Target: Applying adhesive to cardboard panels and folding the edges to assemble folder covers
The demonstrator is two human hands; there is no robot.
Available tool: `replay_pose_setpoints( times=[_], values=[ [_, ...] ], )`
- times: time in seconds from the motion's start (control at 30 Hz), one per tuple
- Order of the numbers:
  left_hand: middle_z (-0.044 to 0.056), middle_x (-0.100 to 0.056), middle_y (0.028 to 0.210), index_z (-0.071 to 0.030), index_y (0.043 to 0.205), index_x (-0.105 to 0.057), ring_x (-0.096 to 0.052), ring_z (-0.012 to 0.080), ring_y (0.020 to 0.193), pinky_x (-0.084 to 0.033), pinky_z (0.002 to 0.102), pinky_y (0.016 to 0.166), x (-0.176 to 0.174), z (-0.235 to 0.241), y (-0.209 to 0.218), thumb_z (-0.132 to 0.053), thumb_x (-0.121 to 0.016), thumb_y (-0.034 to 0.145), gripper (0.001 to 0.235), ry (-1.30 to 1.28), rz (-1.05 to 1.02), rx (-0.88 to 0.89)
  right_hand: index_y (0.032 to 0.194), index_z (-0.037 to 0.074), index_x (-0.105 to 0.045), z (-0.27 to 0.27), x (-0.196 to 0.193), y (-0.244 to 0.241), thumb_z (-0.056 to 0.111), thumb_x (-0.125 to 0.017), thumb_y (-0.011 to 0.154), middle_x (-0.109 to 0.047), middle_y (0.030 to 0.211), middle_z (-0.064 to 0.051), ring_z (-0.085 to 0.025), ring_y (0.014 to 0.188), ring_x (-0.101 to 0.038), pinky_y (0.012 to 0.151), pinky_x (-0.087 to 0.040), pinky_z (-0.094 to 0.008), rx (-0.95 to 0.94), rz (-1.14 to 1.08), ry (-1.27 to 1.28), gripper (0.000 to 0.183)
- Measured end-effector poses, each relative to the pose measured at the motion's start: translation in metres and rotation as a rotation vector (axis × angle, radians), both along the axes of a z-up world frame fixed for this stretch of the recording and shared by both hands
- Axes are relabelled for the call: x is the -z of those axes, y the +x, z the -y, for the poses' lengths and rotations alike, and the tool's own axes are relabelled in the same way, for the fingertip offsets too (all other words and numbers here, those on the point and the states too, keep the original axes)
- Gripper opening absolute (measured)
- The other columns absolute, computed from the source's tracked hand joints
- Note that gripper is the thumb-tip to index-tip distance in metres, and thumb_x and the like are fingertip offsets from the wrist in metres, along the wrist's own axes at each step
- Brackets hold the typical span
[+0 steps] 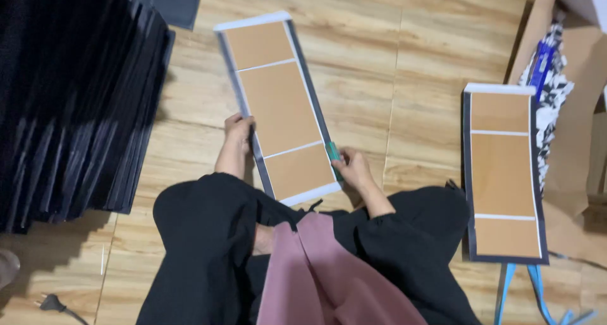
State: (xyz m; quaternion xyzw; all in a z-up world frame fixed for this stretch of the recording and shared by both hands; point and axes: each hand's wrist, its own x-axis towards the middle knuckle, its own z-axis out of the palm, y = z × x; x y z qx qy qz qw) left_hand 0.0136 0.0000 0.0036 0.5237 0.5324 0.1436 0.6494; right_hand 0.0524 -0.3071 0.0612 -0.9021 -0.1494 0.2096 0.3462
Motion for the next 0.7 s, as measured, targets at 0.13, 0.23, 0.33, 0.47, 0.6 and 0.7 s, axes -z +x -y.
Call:
replay_pose_setpoints(
  times=[0.13,0.23,0.33,0.47,0.6,0.7],
  values=[
    [0.019,-0.059,0.098,-0.003,0.123,-0.041,-0.061,0.0294,0.088,-0.05,0.035,0.069,-0.073,0.035,0.04,-0.017,-0.062,0.075,0.054,0.123,-0.03,0.251,0.096,0.004,-0.063,0.018,0.024,0.015,0.012,-0.074,0.065,-0.065,0.078,-0.01,-0.018,0.067,-0.062,0.066,-0.05,-0.031,0.273,-0.083,0.176,0.033],
    [0.024,-0.053,0.118,-0.015,0.132,-0.032,-0.051,0.0414,0.11,-0.043,0.048,0.092,-0.129,0.054,0.079,-0.014,-0.057,0.084,0.054,0.401,-0.061,0.57,0.098,-0.003,-0.059,0.038,-0.015,0.042,0.013,-0.076,0.068,-0.065,0.083,-0.019,-0.029,0.077,-0.065,0.07,-0.049,-0.04,0.462,0.008,0.01,0.039],
    [0.022,-0.055,0.117,-0.018,0.129,-0.036,-0.052,0.0398,0.109,-0.042,0.049,0.091,-0.147,0.046,0.119,-0.017,-0.056,0.084,0.05,0.616,-0.06,0.823,0.121,0.006,-0.031,0.077,-0.043,0.078,0.011,-0.074,0.069,-0.053,0.119,-0.019,-0.037,0.11,-0.051,0.095,-0.039,-0.049,0.539,-0.039,-0.215,0.068],
    [0.021,-0.055,0.116,-0.012,0.129,-0.045,-0.05,0.0399,0.109,-0.04,0.048,0.09,-0.231,0.016,0.126,-0.014,-0.063,0.076,0.056,0.699,0.087,1.195,0.12,0.01,-0.039,0.117,-0.051,0.103,0.023,-0.079,0.06,-0.042,0.129,-0.015,-0.039,0.117,-0.042,0.094,-0.039,-0.051,0.429,-0.042,-0.47,0.073],
    [0.023,-0.061,0.102,-0.02,0.125,-0.052,-0.056,0.0308,0.096,-0.042,0.039,0.085,-0.261,-0.012,0.12,-0.012,-0.059,0.081,0.045,0.525,-0.106,1.532,0.108,0.009,-0.06,0.139,-0.016,0.115,0.038,-0.046,0.094,-0.042,0.114,-0.017,-0.04,0.104,-0.051,0.085,-0.045,-0.046,0.534,0.244,-0.307,0.035],
    [0.019,-0.062,0.106,-0.021,0.115,-0.059,-0.055,0.0361,0.105,-0.04,0.047,0.089,-0.178,-0.029,0.121,-0.015,-0.061,0.075,0.041,0.824,-0.322,1.484,0.102,0.013,-0.053,0.082,-0.013,0.095,0.047,-0.037,0.088,-0.046,0.073,0.003,-0.009,0.061,-0.046,0.05,-0.031,-0.021,0.783,-0.275,0.378,0.04]
  ],
)
